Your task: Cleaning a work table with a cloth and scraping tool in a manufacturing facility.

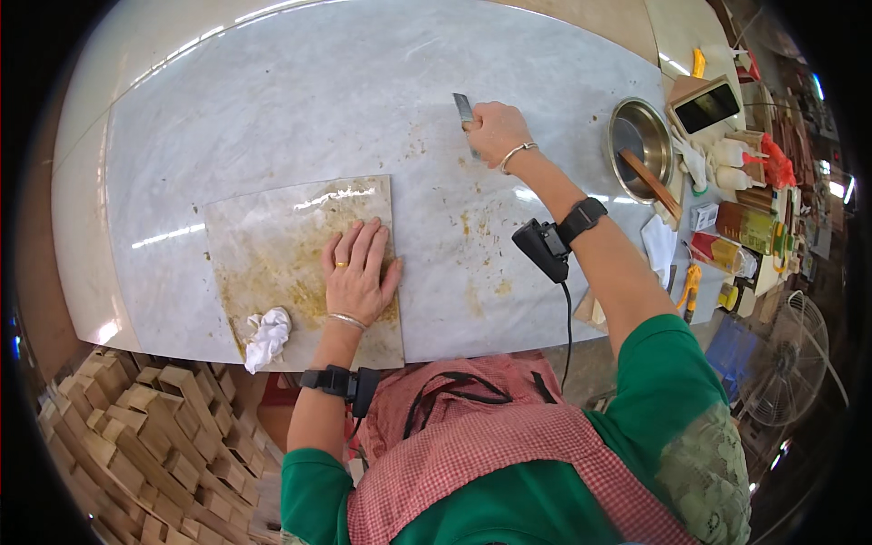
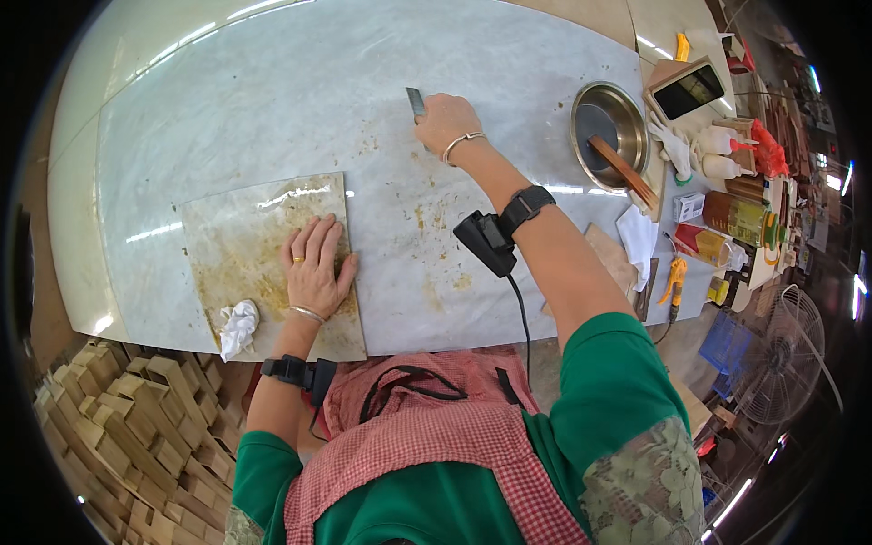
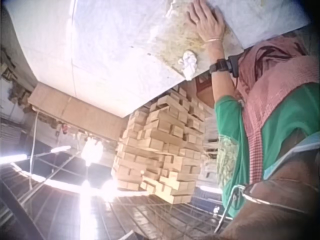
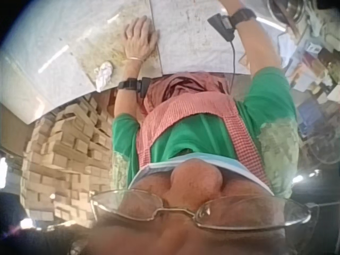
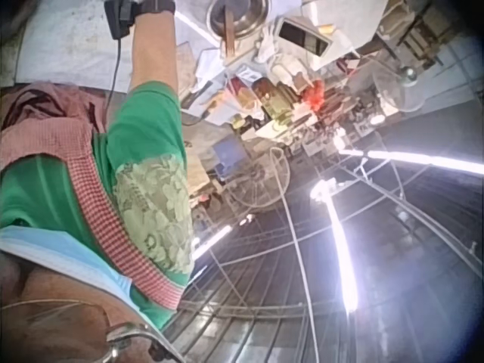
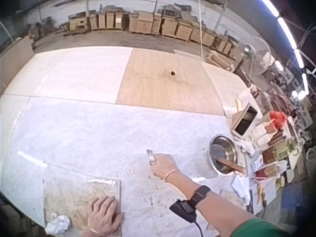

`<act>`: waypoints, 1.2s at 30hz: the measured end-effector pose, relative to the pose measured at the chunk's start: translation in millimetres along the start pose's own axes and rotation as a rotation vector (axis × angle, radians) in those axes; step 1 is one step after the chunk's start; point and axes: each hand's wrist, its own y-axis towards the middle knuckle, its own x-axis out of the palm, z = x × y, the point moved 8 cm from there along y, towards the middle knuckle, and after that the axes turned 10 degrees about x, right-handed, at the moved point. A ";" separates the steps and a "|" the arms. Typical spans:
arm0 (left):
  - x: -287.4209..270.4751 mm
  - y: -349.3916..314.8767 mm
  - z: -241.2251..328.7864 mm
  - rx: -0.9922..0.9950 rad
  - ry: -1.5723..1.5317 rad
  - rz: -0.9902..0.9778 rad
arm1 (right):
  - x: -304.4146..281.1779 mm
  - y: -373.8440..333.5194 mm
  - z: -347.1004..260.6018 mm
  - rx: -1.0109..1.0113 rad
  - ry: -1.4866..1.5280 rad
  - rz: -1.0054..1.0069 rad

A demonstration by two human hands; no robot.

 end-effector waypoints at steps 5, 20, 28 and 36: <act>2.3 1.2 2.2 0.010 0.010 -0.014 | 33.8 -45.0 -23.7 -0.153 -0.183 -0.021; 1.4 -3.0 -0.7 -0.001 0.029 -0.037 | 32.7 -66.3 -1.3 -0.245 -0.273 -0.153; 1.0 0.2 -0.6 -0.009 0.022 -0.023 | 27.5 -25.2 -28.9 -0.199 -0.150 0.004; 3.1 5.1 -0.9 -0.002 0.004 -0.023 | 65.3 -32.9 -83.5 -0.232 -0.167 0.015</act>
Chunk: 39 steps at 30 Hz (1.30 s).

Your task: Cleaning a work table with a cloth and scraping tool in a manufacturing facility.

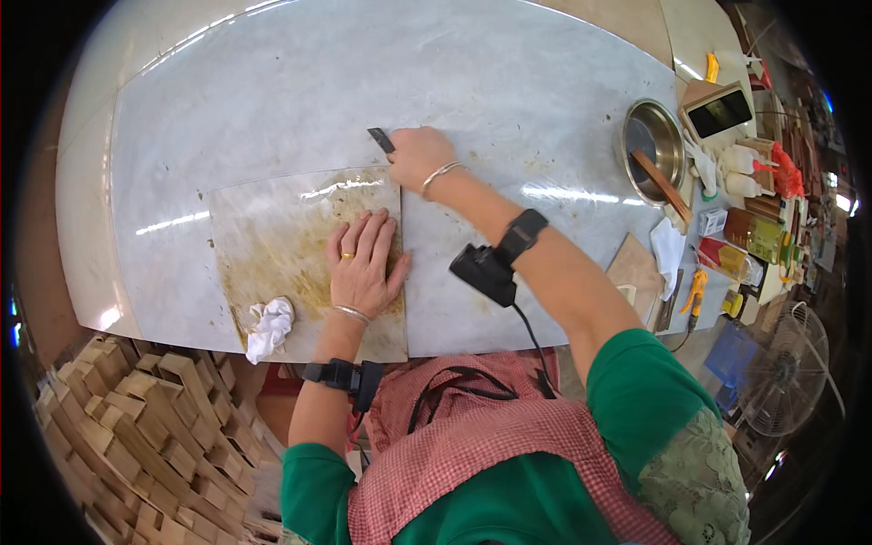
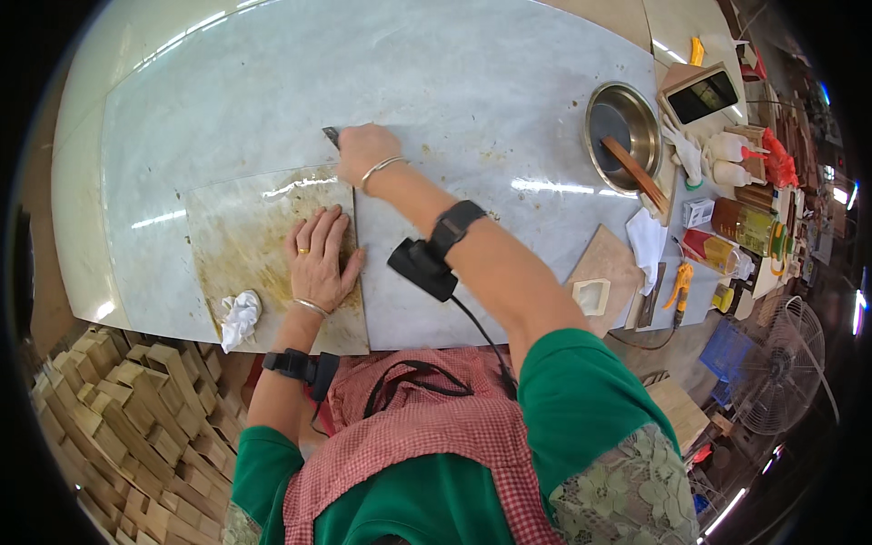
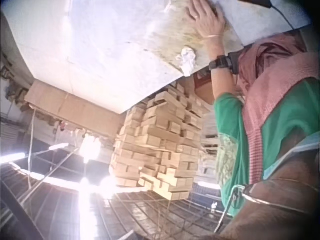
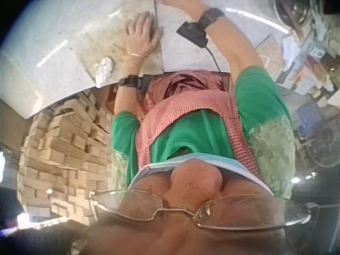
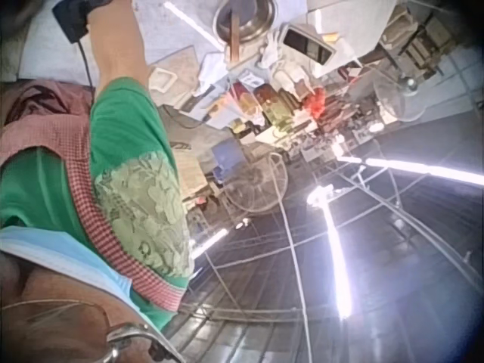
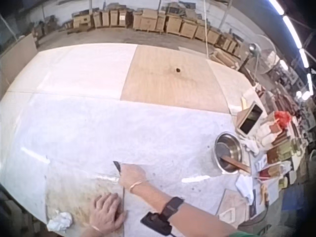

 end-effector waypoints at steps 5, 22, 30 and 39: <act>-4.7 -7.2 -0.8 -0.011 -0.008 0.009 | -31.0 -5.2 63.1 0.103 0.089 -0.067; -0.1 -6.5 -1.7 -0.001 -0.035 0.043 | 16.4 -68.9 69.4 -0.122 -0.213 -0.280; -1.4 -4.8 2.4 0.004 -0.007 0.032 | 4.4 -75.8 94.2 0.028 -0.262 -0.412; -1.2 -2.6 4.7 0.005 0.014 0.026 | -10.9 -65.5 96.1 -0.002 -0.278 -0.322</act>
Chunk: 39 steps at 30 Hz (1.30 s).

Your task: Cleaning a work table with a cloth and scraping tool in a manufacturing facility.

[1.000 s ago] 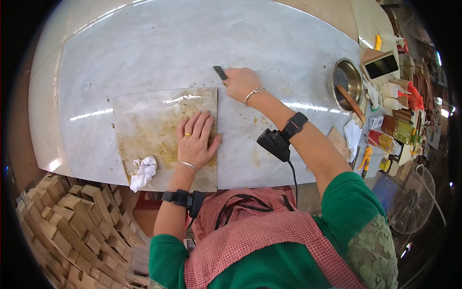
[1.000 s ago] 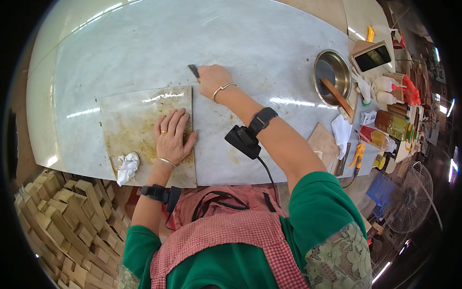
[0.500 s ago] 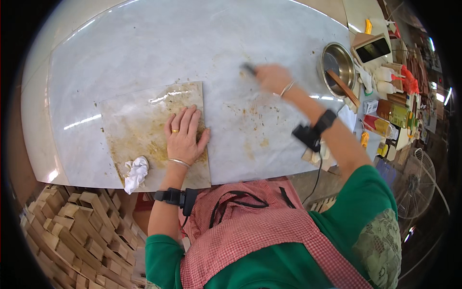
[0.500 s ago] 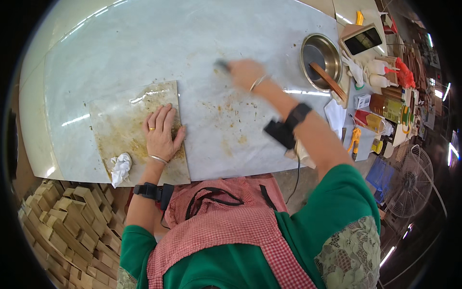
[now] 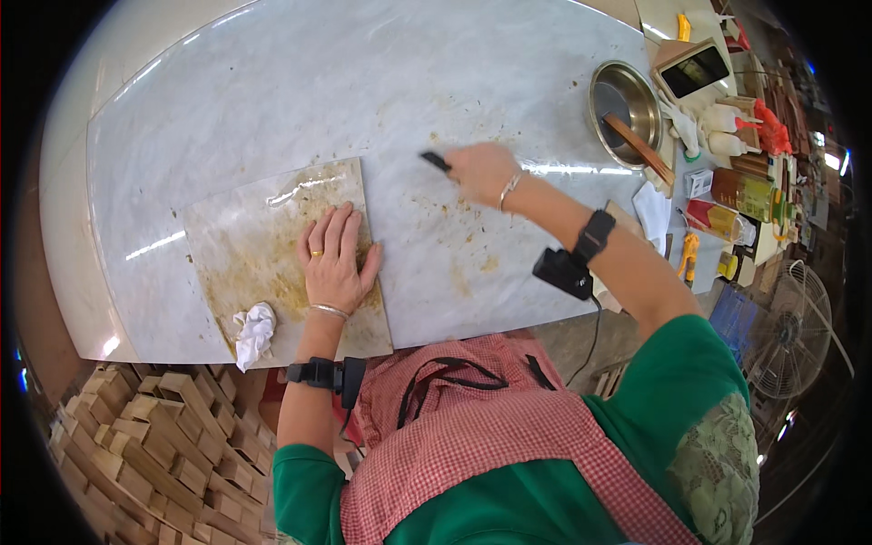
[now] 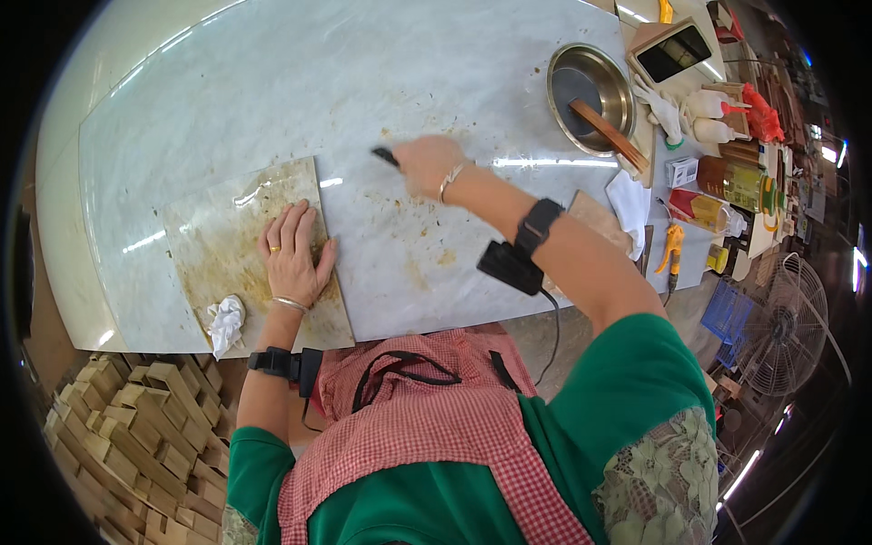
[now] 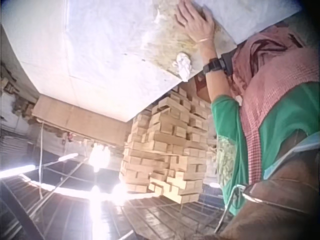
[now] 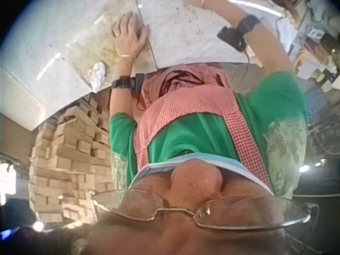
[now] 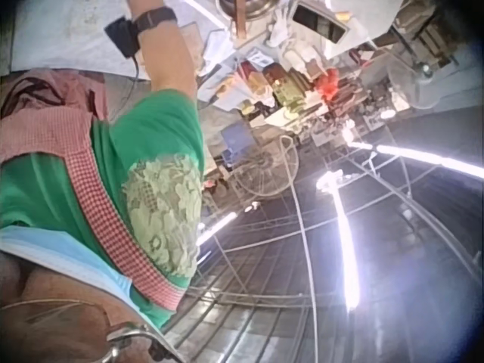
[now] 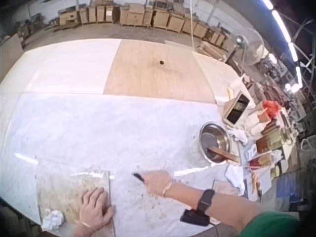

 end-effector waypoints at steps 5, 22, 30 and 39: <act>-1.9 3.0 1.3 0.012 -0.001 0.003 | -33.9 15.7 22.1 0.067 0.008 0.051; 2.9 -2.2 1.4 0.035 0.034 0.009 | 89.2 -103.7 -3.7 -0.064 0.100 0.020; 1.9 2.4 5.8 0.062 0.056 0.022 | 123.5 -135.3 -12.9 0.013 0.191 0.075; -53.8 -68.0 -18.7 -0.097 0.070 -0.035 | 123.4 -143.1 -20.5 -0.031 0.158 0.259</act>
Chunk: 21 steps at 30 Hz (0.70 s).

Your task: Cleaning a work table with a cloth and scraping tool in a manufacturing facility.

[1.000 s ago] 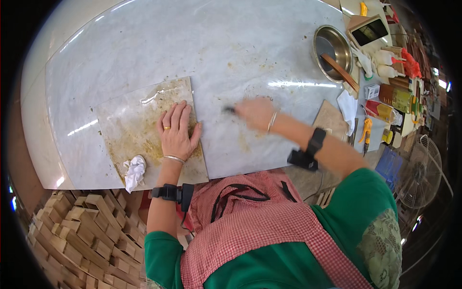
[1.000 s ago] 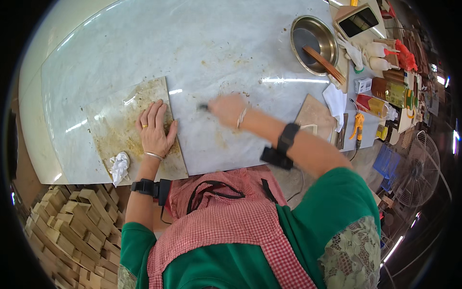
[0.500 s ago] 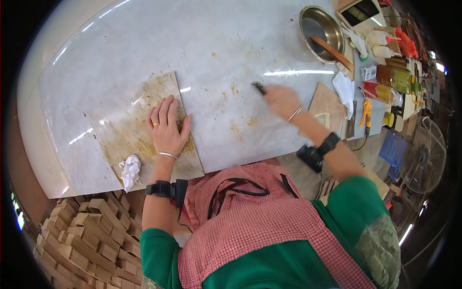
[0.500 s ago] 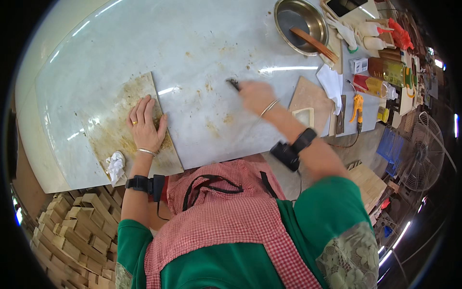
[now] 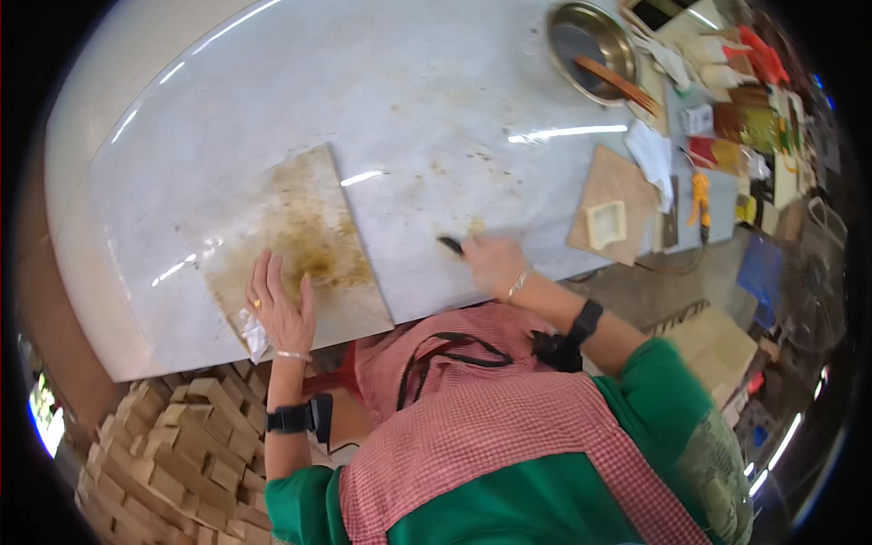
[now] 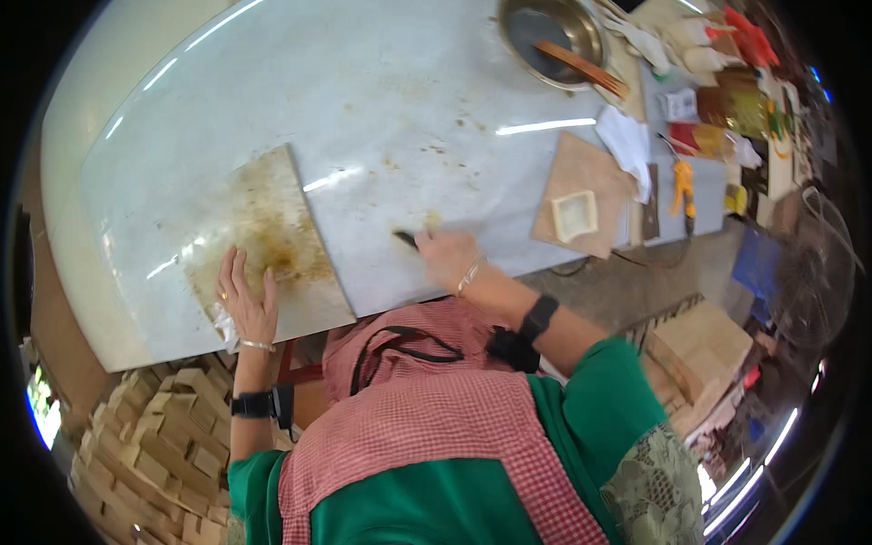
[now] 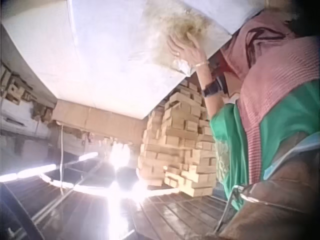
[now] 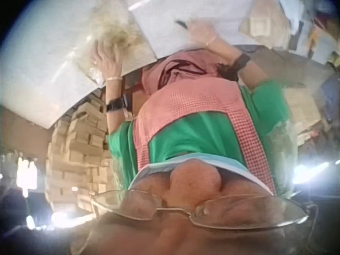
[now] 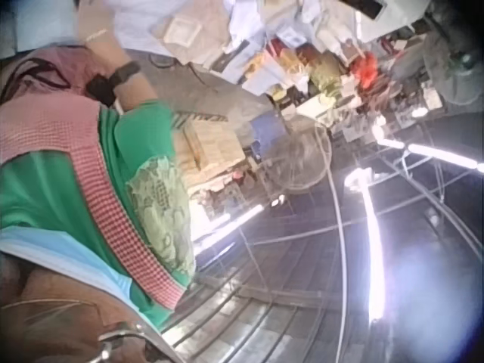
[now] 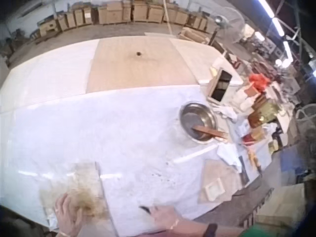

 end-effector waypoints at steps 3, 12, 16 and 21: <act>-27.0 -65.2 -49.3 -0.241 0.071 -0.011 | -18.8 7.1 42.8 0.133 -0.056 0.091; -34.6 -101.1 -75.6 -0.398 0.106 0.017 | -32.8 42.8 36.2 0.179 0.204 0.117; -41.4 -86.3 -91.6 -0.279 0.033 0.030 | -39.9 54.5 108.7 0.370 0.332 0.191; -34.2 -115.1 -125.4 -0.896 -1.020 0.334 | -39.1 49.2 124.8 0.433 0.235 0.231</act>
